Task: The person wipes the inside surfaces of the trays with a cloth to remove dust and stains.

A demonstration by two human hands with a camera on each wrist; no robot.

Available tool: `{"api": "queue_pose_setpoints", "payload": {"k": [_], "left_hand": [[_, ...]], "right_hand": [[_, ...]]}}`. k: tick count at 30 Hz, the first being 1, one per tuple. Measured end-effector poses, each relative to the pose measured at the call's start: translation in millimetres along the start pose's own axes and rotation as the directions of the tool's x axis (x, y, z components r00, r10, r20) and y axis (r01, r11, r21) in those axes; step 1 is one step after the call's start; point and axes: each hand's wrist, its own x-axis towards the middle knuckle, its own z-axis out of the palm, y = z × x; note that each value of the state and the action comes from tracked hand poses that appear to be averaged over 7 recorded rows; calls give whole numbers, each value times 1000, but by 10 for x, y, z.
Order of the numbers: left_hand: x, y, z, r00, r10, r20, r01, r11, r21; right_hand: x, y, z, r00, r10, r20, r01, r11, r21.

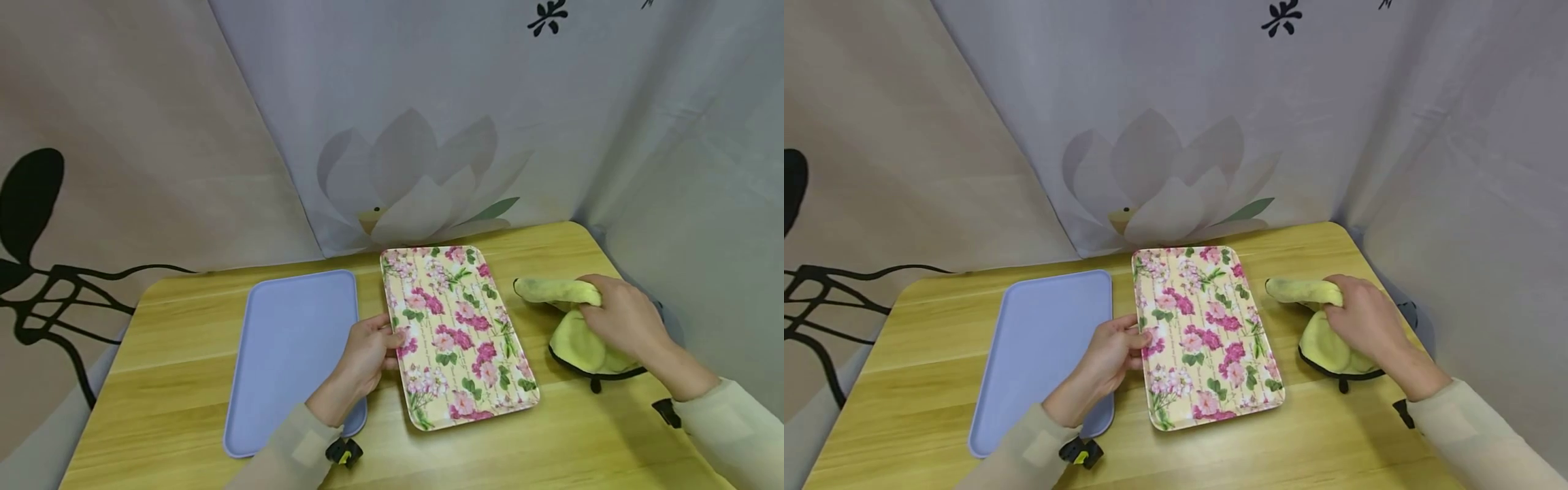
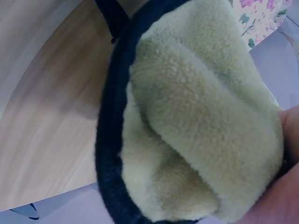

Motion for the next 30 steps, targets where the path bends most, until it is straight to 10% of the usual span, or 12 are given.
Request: {"api": "queue_pose_setpoints", "payload": {"k": [30], "left_hand": [[-3,-35,1,1000,22,2,-22,1000,-1]], "right_hand": [[-117,-119,-88,1000,-9,-15,9,1000,-25]]}}
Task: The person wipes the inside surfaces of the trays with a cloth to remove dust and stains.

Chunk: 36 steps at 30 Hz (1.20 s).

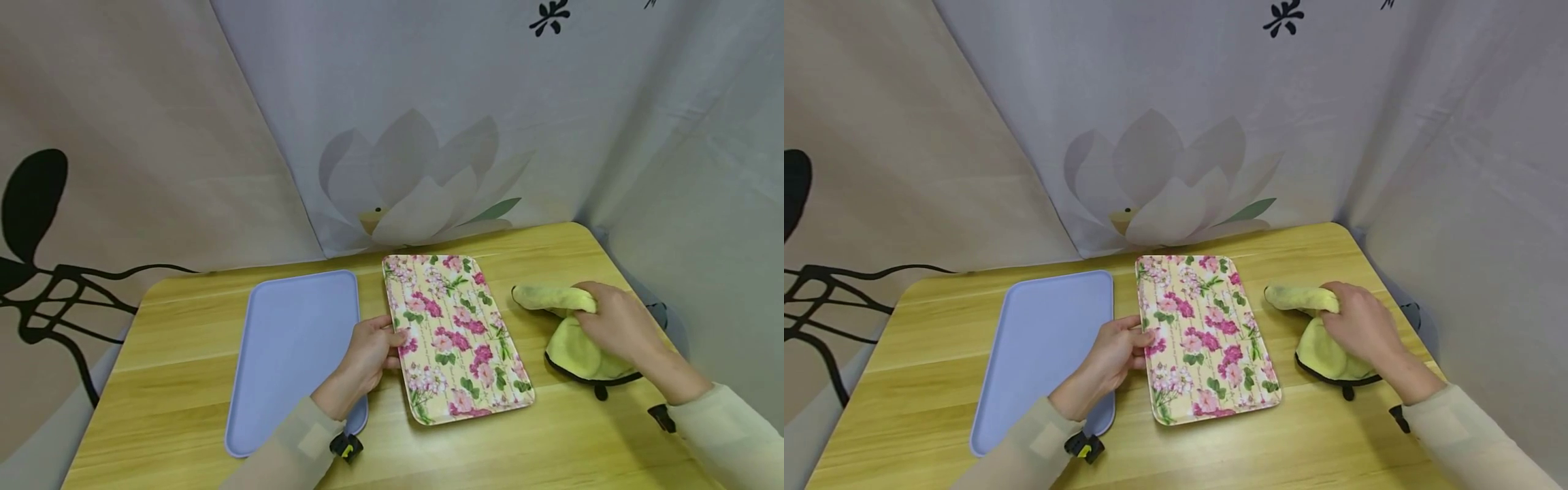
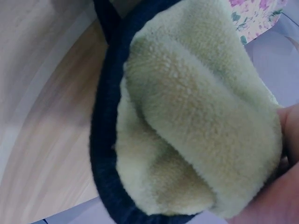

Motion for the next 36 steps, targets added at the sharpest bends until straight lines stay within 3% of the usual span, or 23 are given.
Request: {"api": "queue_pose_setpoints", "payload": {"k": [4,7,12,15,29,34,36], "left_hand": [[-44,41,38,999,4,-32,-1,997,80],[-72,73,66,998,29,-60,-16,979,202],[-81,155,124,992,59,-108,-5,896,444],[-85,203,162,991,51,-123,21,852,524],[-91,372,284,983,7,-183,115,757,644],[-140,498,302,979,-33,-201,160,737,657],[-177,572,302,980,-37,-194,161,717,678]], "right_hand": [[8,73,49,1000,-3,19,2,999,39],[10,120,75,1000,-2,25,0,998,67],[25,209,123,1000,0,29,-3,995,105],[33,254,162,999,-3,37,-2,992,130],[-4,330,414,997,-9,82,-9,977,214],[-18,358,499,994,-21,103,-3,974,228],[-26,366,532,994,-23,106,-3,973,233]]}}
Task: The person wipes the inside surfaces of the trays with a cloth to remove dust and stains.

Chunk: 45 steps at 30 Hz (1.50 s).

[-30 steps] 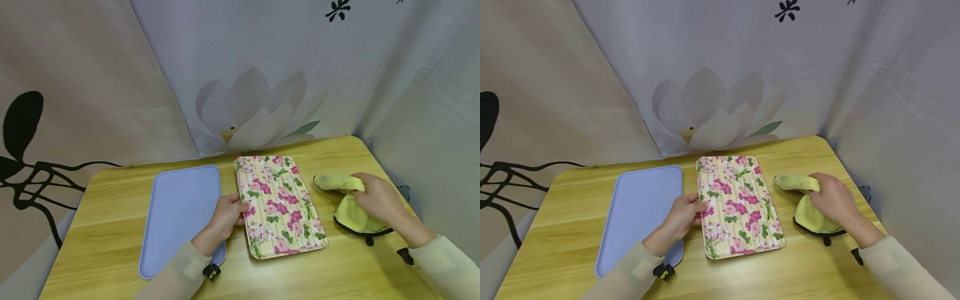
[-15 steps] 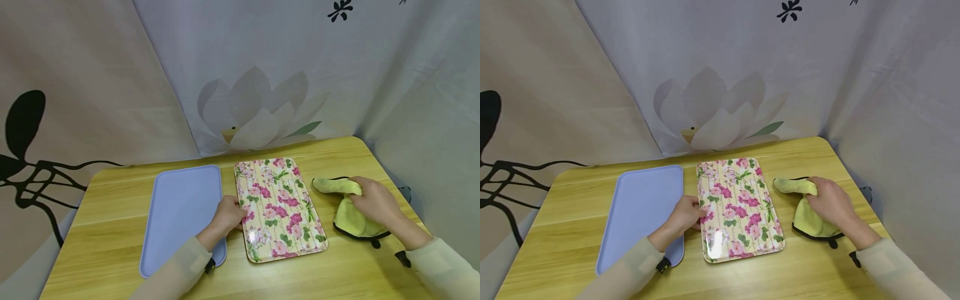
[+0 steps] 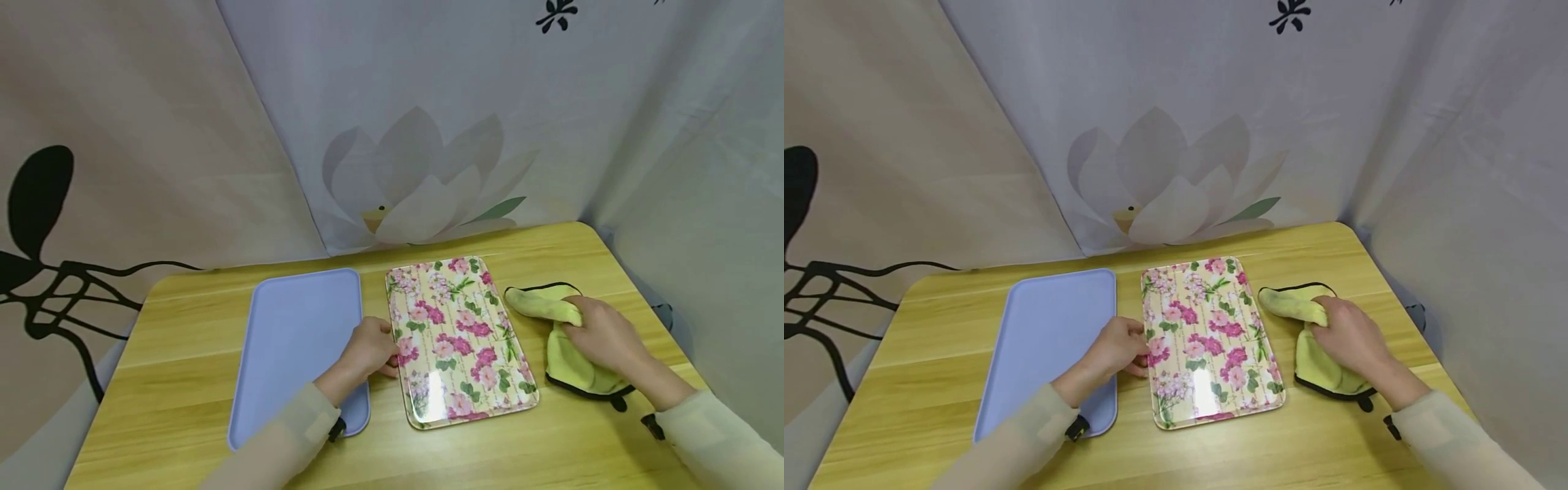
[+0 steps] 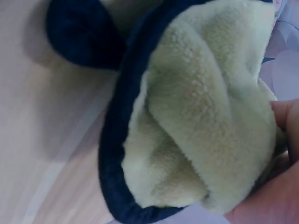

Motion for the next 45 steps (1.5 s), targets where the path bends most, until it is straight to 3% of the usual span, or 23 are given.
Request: {"api": "queue_pose_setpoints", "payload": {"k": [3,5,8,13,18,24,28,33,37,41,45], "left_hand": [[-65,50,-95,997,74,-4,-73,993,90],[-123,89,-173,987,161,-25,-153,969,192],[-230,135,-322,954,289,-81,-245,905,349],[-372,105,-658,882,445,-153,-305,788,534],[-453,-41,-1015,844,513,-158,-337,735,588],[-546,-218,-1345,810,553,-193,-333,705,626],[-601,-317,-1499,796,558,-236,-285,688,667],[-654,-439,-1680,813,500,-299,-174,698,695],[-676,-531,-1813,872,377,-313,-61,718,693],[-689,-622,-1945,939,190,-286,56,736,674],[-674,-716,-2061,965,60,-255,128,742,659]], "right_hand": [[2,10,27,1000,-2,-1,2,1000,-10],[5,10,46,1000,-1,0,1,1000,-13],[8,14,61,1000,3,8,-3,1000,-15],[2,24,61,1000,19,25,-18,1000,-21],[-2,28,63,1000,18,24,-17,999,-27],[2,43,71,999,17,40,-16,1000,-23],[9,43,92,999,16,32,-16,1000,-20],[18,52,113,999,13,40,-12,1000,-20],[16,59,115,999,16,40,-15,1000,-27],[13,60,110,999,18,34,-17,999,-29],[10,76,105,998,27,50,-26,999,-30]]}}
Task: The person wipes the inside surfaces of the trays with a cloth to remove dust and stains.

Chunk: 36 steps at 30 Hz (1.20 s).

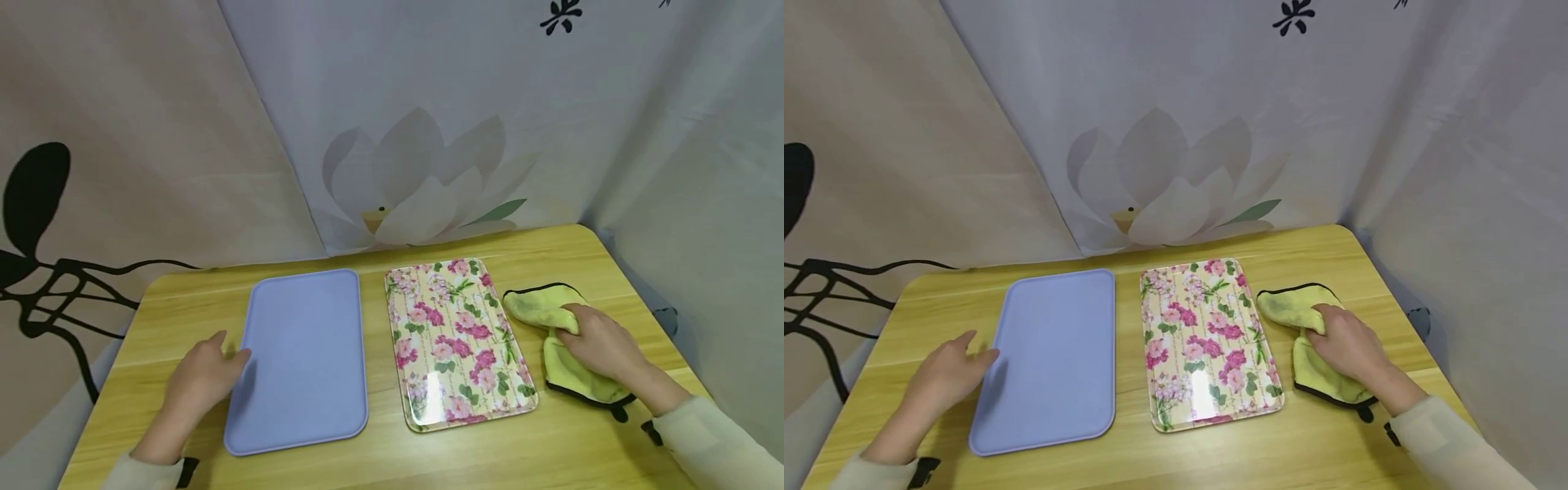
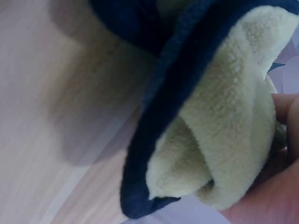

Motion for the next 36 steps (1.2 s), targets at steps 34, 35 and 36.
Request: {"api": "queue_pose_setpoints", "payload": {"k": [34,35,36], "left_hand": [[257,-281,226,983,-74,166,138,901,-411],[261,-288,232,983,-77,165,140,899,-415],[265,-295,237,983,-76,167,142,895,-423]], "right_hand": [[7,13,-15,999,37,39,-37,999,-2],[9,13,-16,999,35,38,-35,999,1],[11,14,-17,999,33,36,-33,999,3]]}}
